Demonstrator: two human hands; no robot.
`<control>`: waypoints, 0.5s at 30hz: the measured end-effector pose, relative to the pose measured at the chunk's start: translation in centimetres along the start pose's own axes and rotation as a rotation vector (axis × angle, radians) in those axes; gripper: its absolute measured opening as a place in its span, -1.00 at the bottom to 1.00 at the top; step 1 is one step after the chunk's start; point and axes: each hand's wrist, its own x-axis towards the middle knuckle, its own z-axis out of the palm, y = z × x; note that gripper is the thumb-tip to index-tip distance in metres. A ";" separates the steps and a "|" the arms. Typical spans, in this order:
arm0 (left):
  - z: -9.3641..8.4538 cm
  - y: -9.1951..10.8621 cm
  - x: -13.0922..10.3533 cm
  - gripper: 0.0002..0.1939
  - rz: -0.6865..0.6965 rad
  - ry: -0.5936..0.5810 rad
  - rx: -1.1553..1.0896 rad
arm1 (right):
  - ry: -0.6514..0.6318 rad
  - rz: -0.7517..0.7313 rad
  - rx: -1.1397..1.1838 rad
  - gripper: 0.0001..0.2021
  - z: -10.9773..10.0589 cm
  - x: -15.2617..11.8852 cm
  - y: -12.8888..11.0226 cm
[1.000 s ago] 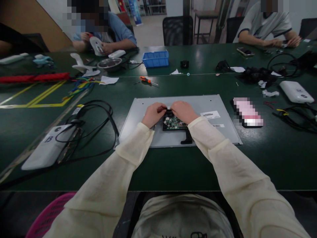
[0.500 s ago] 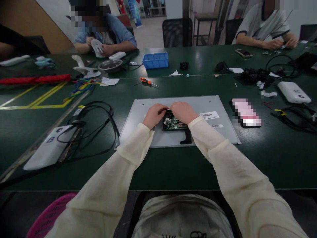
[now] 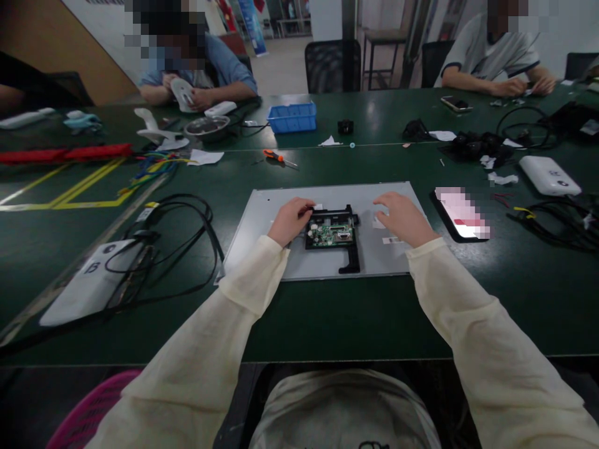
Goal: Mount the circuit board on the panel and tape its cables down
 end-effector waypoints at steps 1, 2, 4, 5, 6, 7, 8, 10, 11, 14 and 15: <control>0.0 0.0 0.0 -0.75 0.002 -0.003 0.002 | 0.007 0.018 0.000 -0.67 0.3 -0.4 0.6; 0.0 0.0 0.0 -0.75 0.004 -0.005 0.005 | 0.005 0.030 -0.005 -0.67 0.6 -0.8 1.1; 0.0 0.1 0.0 -0.75 0.008 -0.006 0.012 | -0.001 0.055 -0.010 -0.68 0.9 -1.3 1.7; 0.0 0.2 0.0 -0.75 0.010 -0.006 0.015 | -0.009 0.066 -0.007 -0.68 1.0 -1.4 1.8; -0.1 0.2 0.0 -0.75 0.012 -0.006 0.017 | -0.018 0.078 0.002 -0.69 0.9 -1.4 1.7; -0.1 0.2 0.0 -0.75 0.015 -0.006 0.018 | -0.028 0.089 0.015 -0.70 0.9 -1.5 1.7; -0.1 0.2 0.0 -0.75 0.018 -0.006 0.018 | -0.040 0.097 0.030 -0.72 0.8 -1.5 1.6; -0.1 0.3 -0.1 -0.75 0.029 -0.007 0.019 | -0.071 0.101 0.072 -0.74 0.6 -1.5 1.3; -0.1 0.3 -0.1 -0.75 0.034 -0.006 0.020 | -0.083 0.101 0.097 -0.76 0.6 -1.6 1.3; -0.1 0.3 -0.1 -0.76 0.038 -0.007 0.029 | -0.092 0.104 0.161 -0.81 0.6 -1.7 1.1; -0.1 0.3 -0.1 -0.76 0.038 -0.007 0.030 | -0.083 0.109 0.176 -0.82 0.6 -1.8 1.0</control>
